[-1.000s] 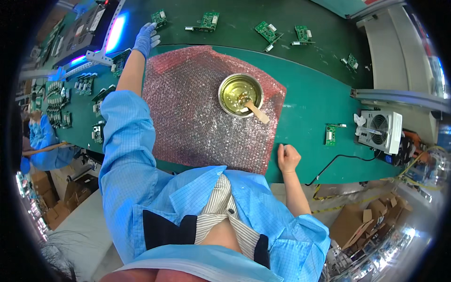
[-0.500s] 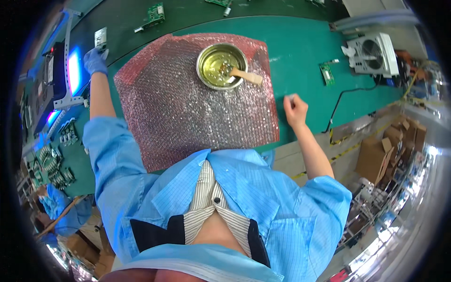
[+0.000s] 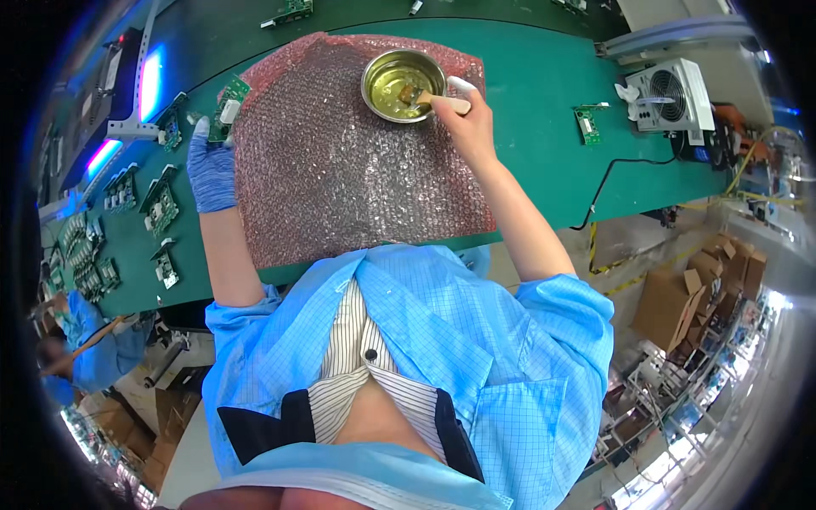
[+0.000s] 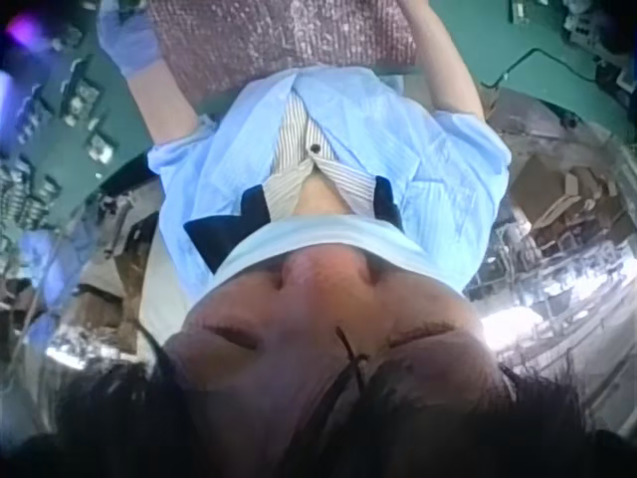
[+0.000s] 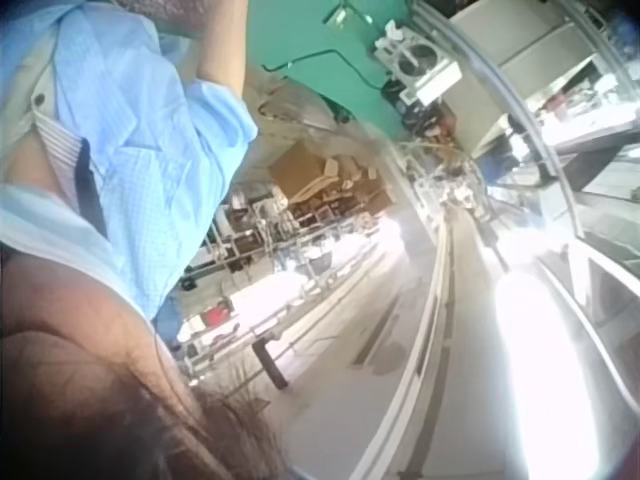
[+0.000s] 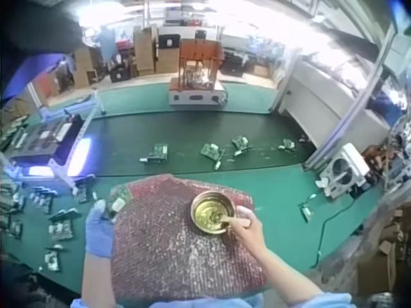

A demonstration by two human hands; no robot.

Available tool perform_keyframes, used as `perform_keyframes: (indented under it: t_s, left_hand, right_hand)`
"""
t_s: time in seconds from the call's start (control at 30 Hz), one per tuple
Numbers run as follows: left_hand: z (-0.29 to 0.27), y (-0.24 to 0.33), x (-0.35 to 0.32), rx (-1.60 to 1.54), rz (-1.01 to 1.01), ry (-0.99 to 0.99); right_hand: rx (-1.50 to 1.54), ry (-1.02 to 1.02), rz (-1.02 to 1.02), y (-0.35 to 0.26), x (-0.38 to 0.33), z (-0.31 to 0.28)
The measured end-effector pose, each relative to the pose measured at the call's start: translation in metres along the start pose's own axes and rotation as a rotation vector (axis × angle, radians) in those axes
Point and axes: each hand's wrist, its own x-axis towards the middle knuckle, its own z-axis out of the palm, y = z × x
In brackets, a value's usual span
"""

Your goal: Applying a liquid coating to printed circuit boards using a brush at an electronics workstation.

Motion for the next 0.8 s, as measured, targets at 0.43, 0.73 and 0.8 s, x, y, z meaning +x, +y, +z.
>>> perform_keyframes:
  t_s: [0.43,0.73,0.8]
  left_hand:
    - [0.055,-0.034,-0.063,-0.13,-0.378,-0.176]
    - [0.058,-0.046,-0.093,-0.196,-0.417,-0.025]
    - [0.049,-0.049,-0.1,-0.227,-0.424,-0.021]
  right_hand:
    - [0.059,-0.229,0.01,-0.016,0.034,-0.044]
    - [-0.025,-0.274,-0.068,-0.027,0.042,-0.07]
    - [0.034,-0.252,-0.034,-0.027,0.04,-0.067]
